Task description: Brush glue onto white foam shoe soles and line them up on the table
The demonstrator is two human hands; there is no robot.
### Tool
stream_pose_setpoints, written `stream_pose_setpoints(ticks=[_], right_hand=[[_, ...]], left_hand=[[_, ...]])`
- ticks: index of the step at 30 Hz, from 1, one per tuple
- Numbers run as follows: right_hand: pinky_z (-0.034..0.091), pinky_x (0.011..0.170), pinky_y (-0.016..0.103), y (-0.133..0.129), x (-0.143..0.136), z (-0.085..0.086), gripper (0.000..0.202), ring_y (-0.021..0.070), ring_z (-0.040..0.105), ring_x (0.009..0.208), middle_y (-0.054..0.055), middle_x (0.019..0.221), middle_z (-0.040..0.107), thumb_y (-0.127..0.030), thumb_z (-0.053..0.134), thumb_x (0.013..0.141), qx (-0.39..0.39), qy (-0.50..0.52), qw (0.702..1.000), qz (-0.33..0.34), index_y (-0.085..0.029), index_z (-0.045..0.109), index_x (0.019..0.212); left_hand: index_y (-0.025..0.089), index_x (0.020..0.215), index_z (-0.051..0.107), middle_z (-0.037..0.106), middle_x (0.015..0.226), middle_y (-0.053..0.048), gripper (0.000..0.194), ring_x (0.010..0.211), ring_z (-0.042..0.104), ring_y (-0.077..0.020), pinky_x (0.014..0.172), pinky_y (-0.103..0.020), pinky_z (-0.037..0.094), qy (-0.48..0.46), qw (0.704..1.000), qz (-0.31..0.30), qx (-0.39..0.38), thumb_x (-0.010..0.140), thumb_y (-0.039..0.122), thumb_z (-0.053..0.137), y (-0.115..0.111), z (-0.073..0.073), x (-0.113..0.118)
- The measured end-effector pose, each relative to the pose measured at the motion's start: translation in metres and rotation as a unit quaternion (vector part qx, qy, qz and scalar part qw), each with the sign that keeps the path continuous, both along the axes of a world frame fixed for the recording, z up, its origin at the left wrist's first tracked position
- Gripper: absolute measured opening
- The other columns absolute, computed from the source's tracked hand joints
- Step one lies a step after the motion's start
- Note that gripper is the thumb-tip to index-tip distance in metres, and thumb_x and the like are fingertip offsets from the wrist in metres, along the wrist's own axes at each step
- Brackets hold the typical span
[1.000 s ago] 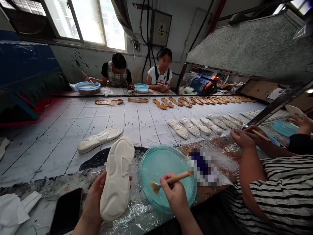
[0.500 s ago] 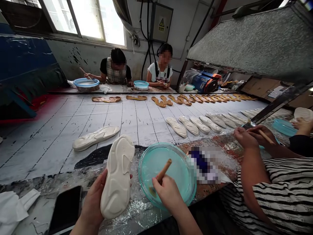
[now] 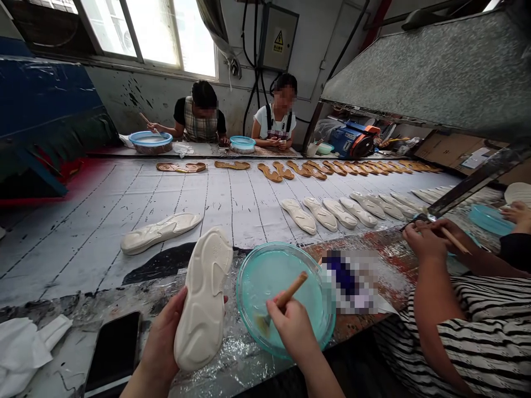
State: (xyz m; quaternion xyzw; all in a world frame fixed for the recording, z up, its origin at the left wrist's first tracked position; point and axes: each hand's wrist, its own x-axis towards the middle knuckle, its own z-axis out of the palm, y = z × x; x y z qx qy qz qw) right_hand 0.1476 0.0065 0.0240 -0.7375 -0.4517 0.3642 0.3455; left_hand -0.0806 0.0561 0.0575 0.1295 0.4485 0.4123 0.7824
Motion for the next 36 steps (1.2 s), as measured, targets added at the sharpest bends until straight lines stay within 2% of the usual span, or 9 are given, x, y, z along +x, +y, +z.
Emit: stream_pose_setpoints(ticks=[4, 9, 13, 22, 25, 27, 30, 33, 36], right_hand=[[0.038, 0.06, 0.027, -0.003, 0.001, 0.004, 0.041, 0.0188, 0.058, 0.064, 0.003, 0.065, 0.059, -0.06, 0.043, 0.084, 0.017, -0.007, 1.0, -0.022, -0.021, 0.053, 0.074], [0.037, 0.058, 0.027, 0.001, 0.0, 0.002, 0.033, 0.0212, 0.061, 0.064, 0.005, 0.064, 0.064, -0.052, 0.058, 0.074, -0.005, 0.015, 1.0, 0.012, -0.02, 0.059, 0.066], [0.036, 0.058, 0.027, -0.001, 0.001, 0.005, 0.04, 0.019, 0.056, 0.062, 0.002, 0.062, 0.057, -0.059, 0.051, 0.081, 0.027, 0.041, 0.999, -0.018, -0.021, 0.054, 0.07], [0.03, 0.05, 0.024, -0.008, 0.003, 0.007, 0.042, 0.0111, 0.042, 0.052, -0.004, 0.054, 0.044, -0.057, 0.069, 0.071, 0.059, 0.185, 0.981, -0.029, -0.02, 0.051, 0.065], [0.025, 0.042, 0.022, -0.017, 0.003, 0.008, 0.046, 0.0079, 0.032, 0.044, -0.007, 0.051, 0.038, -0.064, 0.062, 0.076, 0.066, 0.269, 0.96, -0.035, -0.019, 0.052, 0.075], [0.033, 0.045, 0.022, -0.026, -0.009, 0.016, 0.05, 0.0095, 0.041, 0.046, -0.005, 0.054, 0.045, -0.067, 0.059, 0.078, 0.087, 0.305, 0.947, -0.044, -0.019, 0.056, 0.086], [0.042, 0.053, 0.025, -0.034, -0.044, 0.035, 0.041, 0.0128, 0.056, 0.055, 0.0, 0.061, 0.06, -0.061, 0.064, 0.081, 0.266, 0.25, 0.929, -0.052, -0.021, 0.063, 0.082], [0.037, 0.053, 0.027, -0.026, -0.079, 0.055, 0.024, 0.0102, 0.052, 0.05, -0.002, 0.056, 0.062, -0.04, 0.055, 0.093, 0.571, 0.078, 0.815, -0.054, -0.021, 0.061, 0.079], [0.037, 0.057, 0.029, -0.017, -0.091, 0.067, 0.019, 0.0093, 0.054, 0.048, -0.002, 0.06, 0.067, -0.024, 0.05, 0.094, 0.629, -0.035, 0.776, 0.019, -0.018, 0.059, 0.078]], left_hand=[[0.005, 0.153, 0.034, 0.076, 0.096, -0.029, 0.067, 0.074, 0.075, -0.0401, 0.06, -0.05, 0.061, -0.006, 1.0, 0.003, -0.012, 0.094, 0.033, 0.049, 0.001, 0.001, 0.001], [0.015, 0.143, 0.054, 0.079, 0.103, -0.016, 0.058, 0.088, 0.075, -0.038, 0.078, -0.046, 0.061, -0.062, 0.997, 0.035, -0.006, 0.087, 0.027, 0.063, 0.002, -0.005, 0.0], [0.014, 0.143, 0.054, 0.079, 0.103, -0.015, 0.054, 0.092, 0.075, -0.0355, 0.086, -0.045, 0.059, -0.066, 0.996, 0.048, -0.029, 0.088, 0.018, 0.056, 0.002, 0.0, 0.005], [0.007, 0.14, 0.054, 0.078, 0.095, -0.023, 0.052, 0.081, 0.076, -0.0369, 0.071, -0.047, 0.061, -0.037, 0.999, -0.01, -0.004, 0.093, 0.03, 0.05, 0.0, 0.006, 0.006], [0.004, 0.126, 0.065, 0.077, 0.097, -0.028, 0.049, 0.076, 0.076, -0.0365, 0.064, -0.045, 0.061, -0.044, 0.999, -0.018, -0.017, 0.095, 0.037, 0.047, -0.002, 0.012, 0.011], [0.004, 0.115, 0.071, 0.076, 0.098, -0.028, 0.047, 0.076, 0.076, -0.0355, 0.065, -0.043, 0.061, -0.068, 0.997, -0.028, -0.007, 0.094, 0.04, 0.048, -0.004, 0.015, 0.014], [0.005, 0.104, 0.075, 0.078, 0.095, -0.024, 0.047, 0.078, 0.075, -0.0346, 0.07, -0.044, 0.061, -0.112, 0.992, -0.052, 0.015, 0.091, 0.045, 0.054, -0.01, 0.016, 0.017], [0.006, 0.101, 0.076, 0.078, 0.093, -0.021, 0.05, 0.085, 0.074, -0.037, 0.08, -0.047, 0.059, -0.131, 0.99, -0.061, -0.008, 0.086, 0.051, 0.06, -0.017, 0.018, 0.018], [0.01, 0.103, 0.075, 0.078, 0.096, -0.019, 0.055, 0.092, 0.073, -0.0398, 0.087, -0.051, 0.056, -0.145, 0.987, -0.052, -0.037, 0.081, 0.059, 0.063, -0.025, 0.02, 0.017]])
